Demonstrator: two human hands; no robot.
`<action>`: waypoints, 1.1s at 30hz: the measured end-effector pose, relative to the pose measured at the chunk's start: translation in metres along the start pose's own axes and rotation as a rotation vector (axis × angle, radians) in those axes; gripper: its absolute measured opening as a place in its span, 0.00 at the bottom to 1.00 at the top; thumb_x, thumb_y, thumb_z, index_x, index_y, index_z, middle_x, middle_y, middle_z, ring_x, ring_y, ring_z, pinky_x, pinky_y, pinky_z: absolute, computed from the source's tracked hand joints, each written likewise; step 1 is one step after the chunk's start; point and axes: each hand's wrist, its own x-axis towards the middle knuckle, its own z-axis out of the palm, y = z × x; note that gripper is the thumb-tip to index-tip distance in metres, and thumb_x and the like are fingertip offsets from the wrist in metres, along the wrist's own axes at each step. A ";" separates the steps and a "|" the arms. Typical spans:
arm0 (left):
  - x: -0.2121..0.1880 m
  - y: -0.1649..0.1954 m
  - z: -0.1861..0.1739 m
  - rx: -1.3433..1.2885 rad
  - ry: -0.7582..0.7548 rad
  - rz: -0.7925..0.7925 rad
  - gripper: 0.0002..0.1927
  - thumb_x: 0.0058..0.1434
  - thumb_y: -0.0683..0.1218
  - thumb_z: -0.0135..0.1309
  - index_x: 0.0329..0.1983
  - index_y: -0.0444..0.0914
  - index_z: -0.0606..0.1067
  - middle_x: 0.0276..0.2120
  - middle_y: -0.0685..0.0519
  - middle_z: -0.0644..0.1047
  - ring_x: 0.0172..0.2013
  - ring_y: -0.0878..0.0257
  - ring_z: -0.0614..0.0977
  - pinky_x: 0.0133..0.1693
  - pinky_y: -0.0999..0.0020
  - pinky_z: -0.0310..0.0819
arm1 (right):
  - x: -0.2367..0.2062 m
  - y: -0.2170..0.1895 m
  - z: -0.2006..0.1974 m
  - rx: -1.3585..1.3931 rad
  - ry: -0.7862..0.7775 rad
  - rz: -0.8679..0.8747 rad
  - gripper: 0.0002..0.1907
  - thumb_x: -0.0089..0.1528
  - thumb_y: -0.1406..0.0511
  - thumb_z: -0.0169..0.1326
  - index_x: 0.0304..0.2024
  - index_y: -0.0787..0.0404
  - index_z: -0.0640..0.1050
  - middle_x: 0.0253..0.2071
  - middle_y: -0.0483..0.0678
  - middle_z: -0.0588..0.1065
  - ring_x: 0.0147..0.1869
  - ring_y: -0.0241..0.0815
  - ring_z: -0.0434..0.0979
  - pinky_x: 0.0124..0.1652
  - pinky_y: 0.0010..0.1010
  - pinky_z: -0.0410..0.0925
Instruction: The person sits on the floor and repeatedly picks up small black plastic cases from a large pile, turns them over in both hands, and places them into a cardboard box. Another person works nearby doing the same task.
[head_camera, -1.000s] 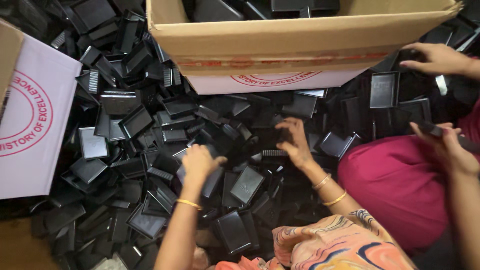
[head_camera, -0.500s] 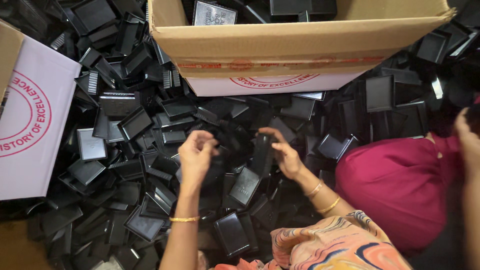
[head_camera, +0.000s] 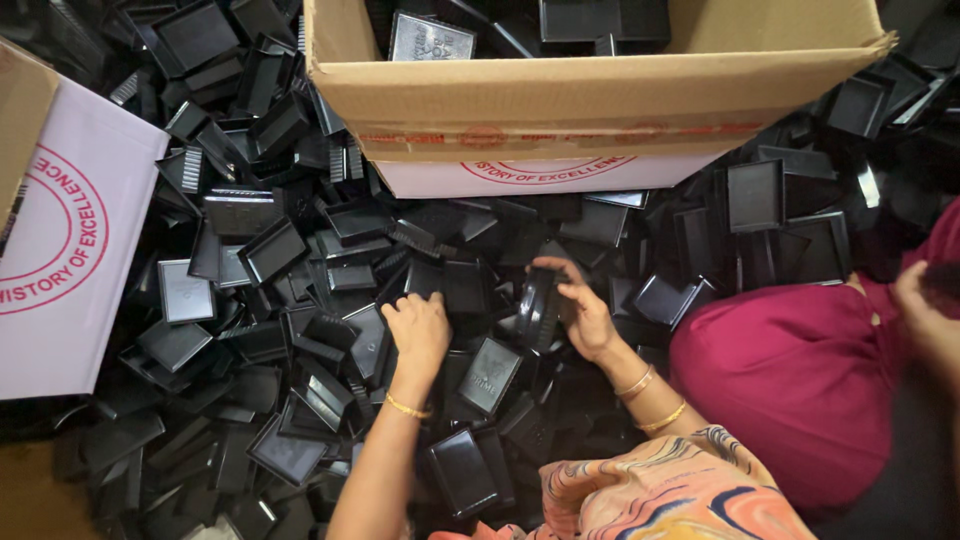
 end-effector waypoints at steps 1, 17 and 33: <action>-0.001 -0.001 -0.003 -0.007 0.039 -0.013 0.07 0.64 0.46 0.51 0.41 0.42 0.78 0.40 0.46 0.77 0.44 0.50 0.77 0.46 0.49 0.66 | 0.000 0.000 -0.002 0.003 0.008 0.000 0.27 0.63 0.63 0.44 0.64 0.64 0.68 0.61 0.53 0.72 0.63 0.45 0.73 0.62 0.38 0.66; 0.044 -0.041 -0.015 -0.203 -0.151 0.412 0.25 0.55 0.45 0.57 0.58 0.38 0.71 0.50 0.46 0.75 0.56 0.50 0.74 0.53 0.53 0.68 | -0.002 -0.008 -0.002 -0.032 0.026 0.008 0.28 0.61 0.62 0.47 0.64 0.64 0.68 0.60 0.53 0.72 0.61 0.45 0.73 0.62 0.39 0.65; 0.007 0.000 -0.124 -0.944 0.102 0.426 0.33 0.53 0.59 0.64 0.61 0.46 0.73 0.55 0.45 0.74 0.59 0.46 0.72 0.60 0.49 0.60 | -0.011 -0.020 0.009 -0.119 -0.142 -0.179 0.36 0.57 0.66 0.55 0.68 0.66 0.63 0.71 0.57 0.63 0.78 0.49 0.59 0.75 0.40 0.50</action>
